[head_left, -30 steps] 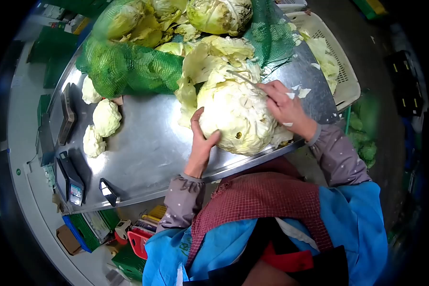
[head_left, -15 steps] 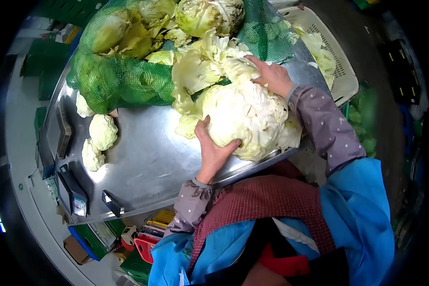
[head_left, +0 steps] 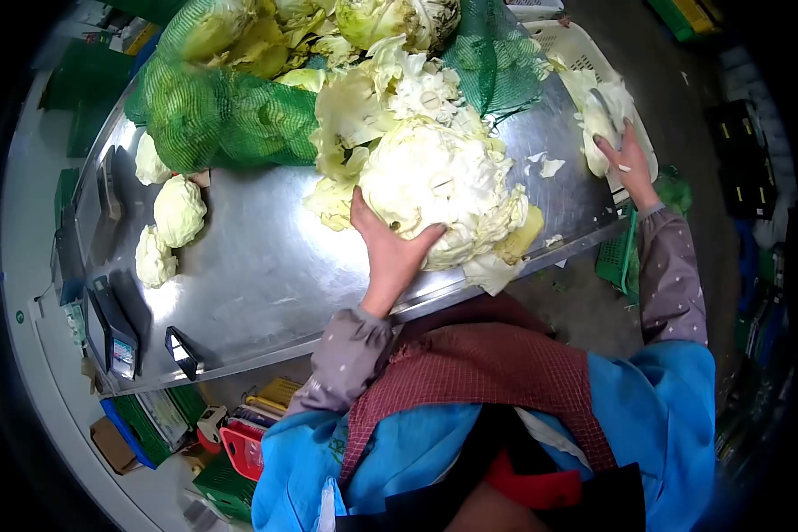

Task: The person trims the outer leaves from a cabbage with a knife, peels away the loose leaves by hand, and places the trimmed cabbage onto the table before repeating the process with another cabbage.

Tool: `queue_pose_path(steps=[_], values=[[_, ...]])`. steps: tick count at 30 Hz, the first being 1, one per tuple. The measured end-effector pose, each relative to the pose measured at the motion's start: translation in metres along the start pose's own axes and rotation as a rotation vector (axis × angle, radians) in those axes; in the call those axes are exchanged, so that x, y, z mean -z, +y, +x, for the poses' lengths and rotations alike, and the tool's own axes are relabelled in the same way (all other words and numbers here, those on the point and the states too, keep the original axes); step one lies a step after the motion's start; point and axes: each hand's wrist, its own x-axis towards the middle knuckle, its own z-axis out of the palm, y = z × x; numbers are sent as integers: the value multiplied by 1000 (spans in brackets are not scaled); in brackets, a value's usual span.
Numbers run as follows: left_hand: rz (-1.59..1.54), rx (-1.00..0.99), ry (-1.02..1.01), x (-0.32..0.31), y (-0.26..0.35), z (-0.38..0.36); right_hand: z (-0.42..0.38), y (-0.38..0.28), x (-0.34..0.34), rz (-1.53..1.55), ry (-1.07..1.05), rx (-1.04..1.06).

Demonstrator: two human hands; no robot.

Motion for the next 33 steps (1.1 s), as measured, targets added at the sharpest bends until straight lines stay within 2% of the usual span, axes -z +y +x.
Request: queue_pose_path(steps=[2,4,5,7,8,11,12,13,15,18,23,25,27,28,29,31,33], values=[[75,-61,41,-2,14,14,-9,-26,-2,95,126,200],[98,-281,-296,9,8,52,-21,-62,-2,262,48,369],[96,-380,-381,9,7,75,-36,-87,2,456,-46,414],[-112,-216,-562,6,16,106,-51,-115,-8,363,-65,506],[0,-217,-453,4,21,111,-59,-126,-8,336,-109,508],[443,-210,-380,-4,45,87,-73,-148,-6,339,-137,471],[433,-213,-389,-7,51,74,-79,-154,-5,337,-137,472],[360,-319,-273,-16,43,63,-84,-159,-4,318,-138,476],[283,-350,-185,-24,36,53,-89,-168,-11,304,-147,475],[246,-301,-186,-29,33,58,-85,-184,-20,65,6,561],[236,-175,-243,-30,39,72,-37,-196,-27,-190,-61,614],[227,-193,-236,-32,41,72,-6,-188,-30,-281,-99,773],[223,-175,-248,-32,35,67,25,-185,-33,-340,-191,551],[226,-268,-241,-28,33,60,43,-168,-45,-291,-232,456],[231,-369,-237,-25,30,57,47,-153,-59,-283,-222,453],[214,-331,-257,-25,26,64,46,-147,-64,-82,-226,429],[197,-310,-269,-27,26,68,29,-141,-43,-112,-153,468]])
